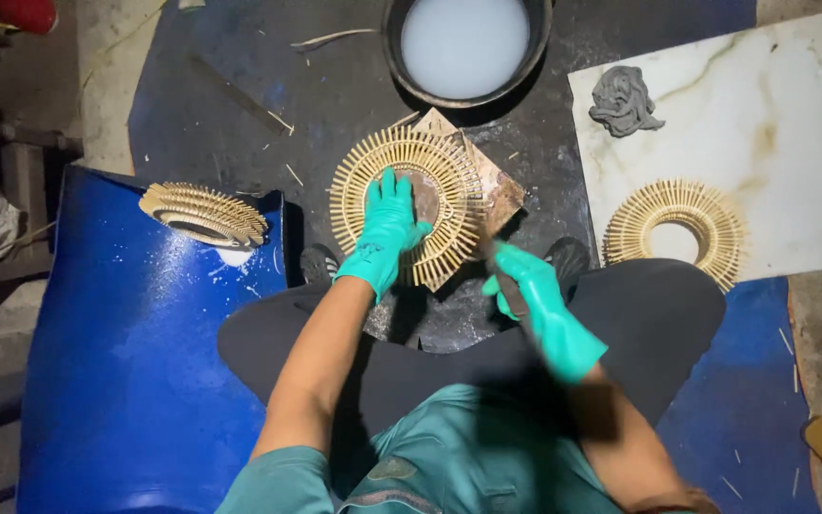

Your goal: Assembling and shaping circular bamboo decorative components using hand tools and adhesive.

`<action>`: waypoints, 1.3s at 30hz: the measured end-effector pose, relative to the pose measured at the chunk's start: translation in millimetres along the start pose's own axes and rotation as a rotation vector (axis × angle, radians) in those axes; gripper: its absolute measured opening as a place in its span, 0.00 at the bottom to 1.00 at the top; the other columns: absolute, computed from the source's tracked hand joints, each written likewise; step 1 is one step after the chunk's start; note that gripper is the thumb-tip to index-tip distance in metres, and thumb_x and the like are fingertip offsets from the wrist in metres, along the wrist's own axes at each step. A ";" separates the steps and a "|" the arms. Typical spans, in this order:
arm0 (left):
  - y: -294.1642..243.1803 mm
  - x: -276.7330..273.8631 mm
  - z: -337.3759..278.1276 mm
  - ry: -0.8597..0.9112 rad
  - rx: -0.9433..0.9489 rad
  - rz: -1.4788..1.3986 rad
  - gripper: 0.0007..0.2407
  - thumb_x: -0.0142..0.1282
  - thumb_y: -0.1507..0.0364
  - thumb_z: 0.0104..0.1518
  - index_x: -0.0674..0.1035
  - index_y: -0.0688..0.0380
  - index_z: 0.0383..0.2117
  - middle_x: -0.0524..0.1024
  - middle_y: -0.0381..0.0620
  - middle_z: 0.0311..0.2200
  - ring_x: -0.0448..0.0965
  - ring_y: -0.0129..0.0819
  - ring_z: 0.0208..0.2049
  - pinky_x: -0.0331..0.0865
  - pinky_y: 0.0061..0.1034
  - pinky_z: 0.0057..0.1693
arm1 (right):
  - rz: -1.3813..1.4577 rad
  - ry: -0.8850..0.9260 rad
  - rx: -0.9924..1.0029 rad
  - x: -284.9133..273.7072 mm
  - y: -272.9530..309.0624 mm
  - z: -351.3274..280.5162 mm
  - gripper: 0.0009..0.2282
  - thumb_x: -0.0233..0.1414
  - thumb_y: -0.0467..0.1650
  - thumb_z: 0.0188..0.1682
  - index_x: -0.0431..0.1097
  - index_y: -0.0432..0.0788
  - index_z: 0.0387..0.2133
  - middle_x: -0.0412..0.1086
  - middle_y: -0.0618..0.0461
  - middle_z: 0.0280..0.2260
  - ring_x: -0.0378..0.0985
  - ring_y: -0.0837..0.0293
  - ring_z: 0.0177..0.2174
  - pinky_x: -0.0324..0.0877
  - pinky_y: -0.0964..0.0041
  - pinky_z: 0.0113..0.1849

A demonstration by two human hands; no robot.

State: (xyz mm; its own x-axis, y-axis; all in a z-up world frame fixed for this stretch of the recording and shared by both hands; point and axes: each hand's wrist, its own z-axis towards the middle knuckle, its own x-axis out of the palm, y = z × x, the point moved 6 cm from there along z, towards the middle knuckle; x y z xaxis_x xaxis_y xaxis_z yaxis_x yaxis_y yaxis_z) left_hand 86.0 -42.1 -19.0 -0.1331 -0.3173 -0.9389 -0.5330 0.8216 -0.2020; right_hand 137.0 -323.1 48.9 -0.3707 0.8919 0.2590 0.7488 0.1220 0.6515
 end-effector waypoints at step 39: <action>-0.9 -7.0 0.1 0.180 0.067 0.004 0.37 0.70 0.63 0.44 0.64 0.40 0.65 0.43 0.55 0.74 0.42 0.70 0.71 0.46 0.61 0.70 | -0.099 0.090 -0.131 18.9 -0.4 3.0 0.19 0.47 0.34 0.56 0.67 0.44 0.60 0.75 0.47 0.22 0.68 0.61 0.14 0.62 0.68 0.17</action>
State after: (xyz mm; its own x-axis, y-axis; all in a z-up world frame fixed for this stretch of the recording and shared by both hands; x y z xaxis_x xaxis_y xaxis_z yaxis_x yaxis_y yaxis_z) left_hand 87.5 -40.5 -12.3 -0.2856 -0.3881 -0.8763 -0.4758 0.8511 -0.2219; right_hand 131.3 -305.0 51.4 -0.4911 0.8351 0.2479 0.6306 0.1445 0.7626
